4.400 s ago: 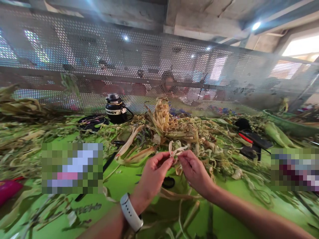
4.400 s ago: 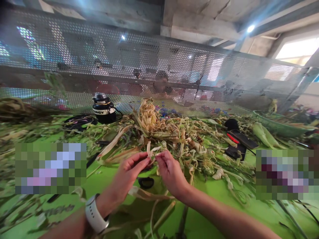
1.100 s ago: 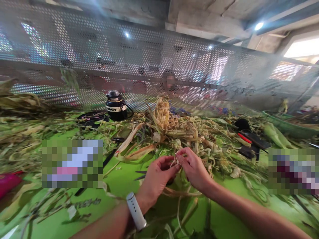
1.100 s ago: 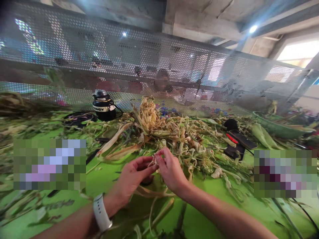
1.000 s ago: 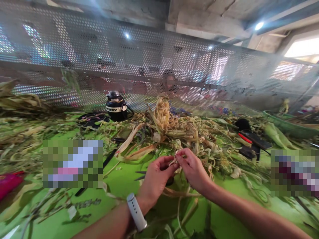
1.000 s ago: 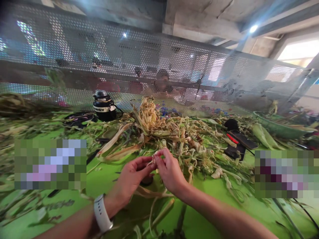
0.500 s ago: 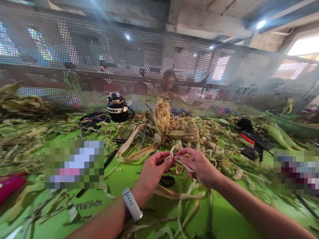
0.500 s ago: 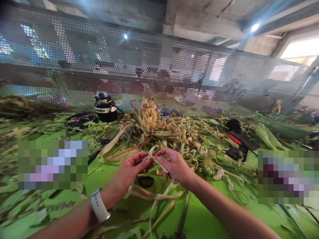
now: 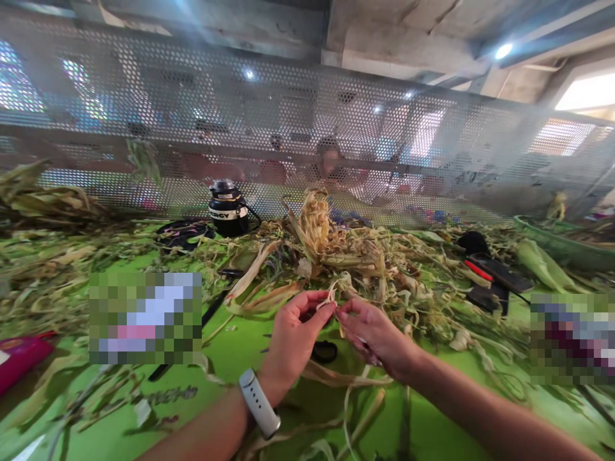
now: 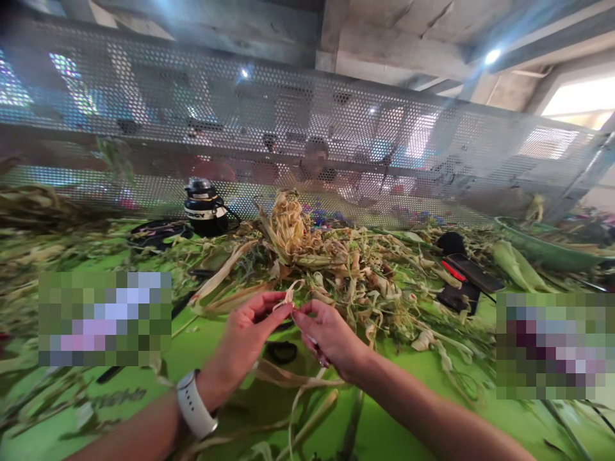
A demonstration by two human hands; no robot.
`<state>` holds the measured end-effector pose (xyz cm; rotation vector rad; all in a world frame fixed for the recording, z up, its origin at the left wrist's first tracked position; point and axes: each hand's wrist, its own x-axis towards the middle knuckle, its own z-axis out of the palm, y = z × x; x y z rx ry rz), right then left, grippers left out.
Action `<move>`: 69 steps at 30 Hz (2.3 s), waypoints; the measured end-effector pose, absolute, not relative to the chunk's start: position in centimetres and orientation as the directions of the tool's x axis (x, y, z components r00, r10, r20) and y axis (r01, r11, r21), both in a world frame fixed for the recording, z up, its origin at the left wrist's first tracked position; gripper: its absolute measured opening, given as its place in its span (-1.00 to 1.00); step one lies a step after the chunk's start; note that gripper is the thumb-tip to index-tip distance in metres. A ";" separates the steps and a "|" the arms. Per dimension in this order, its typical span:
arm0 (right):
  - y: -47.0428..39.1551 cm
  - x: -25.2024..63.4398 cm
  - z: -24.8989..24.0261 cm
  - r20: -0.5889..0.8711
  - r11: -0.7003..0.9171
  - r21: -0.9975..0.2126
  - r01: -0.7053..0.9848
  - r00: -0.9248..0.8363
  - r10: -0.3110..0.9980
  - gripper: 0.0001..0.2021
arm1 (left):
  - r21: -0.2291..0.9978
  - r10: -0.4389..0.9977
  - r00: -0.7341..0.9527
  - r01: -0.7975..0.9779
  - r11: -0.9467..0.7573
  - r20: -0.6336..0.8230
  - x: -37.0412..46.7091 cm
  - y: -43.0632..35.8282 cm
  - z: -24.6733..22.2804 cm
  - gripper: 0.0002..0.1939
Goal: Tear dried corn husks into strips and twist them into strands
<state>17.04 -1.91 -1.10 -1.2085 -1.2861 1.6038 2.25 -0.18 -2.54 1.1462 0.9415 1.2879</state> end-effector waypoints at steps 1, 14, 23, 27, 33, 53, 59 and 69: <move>-2.1 16.9 -1.2 -0.231 -0.252 -0.967 -0.031 -0.302 0.925 -0.61 | 0.975 0.992 0.084 -0.207 -0.077 0.096 2.3 -0.2 -2.6 -0.76; -1.2 17.5 -1.5 -0.020 0.048 -0.953 0.301 -0.218 0.976 -0.70 | 0.984 0.994 0.110 -0.179 0.015 0.005 1.7 0.2 -2.0 -0.73; -2.5 17.7 -1.5 0.574 0.692 -0.001 0.722 -0.566 0.592 -0.83 | 0.926 0.979 0.166 -0.336 0.172 -0.121 1.5 0.0 -1.0 -0.58; -2.3 18.4 -1.5 0.683 0.640 0.266 0.721 -0.609 0.403 -0.90 | 0.949 0.958 0.264 -0.257 0.180 -0.110 1.1 0.2 -1.0 -0.71; -2.2 18.3 -0.7 0.737 0.701 0.066 0.710 -0.509 0.446 -0.92 | 0.973 0.921 0.385 -0.186 0.134 -0.053 1.2 0.0 -0.8 -0.76; -1.5 18.5 -1.0 0.744 0.718 0.150 0.680 -0.556 0.371 -0.93 | 0.865 0.841 0.515 -0.332 0.377 -0.169 1.5 -1.0 -1.4 -0.87; -1.3 18.2 -1.1 0.775 0.683 0.084 0.725 -0.479 0.413 -0.93 | 0.876 0.884 0.451 -0.369 0.310 -0.123 1.7 -0.9 -1.4 -0.82; -1.1 18.3 -1.0 0.780 0.658 0.112 0.745 -0.476 0.406 -0.89 | 0.866 0.854 0.497 -0.346 0.361 -0.158 2.0 -1.4 -1.7 -0.89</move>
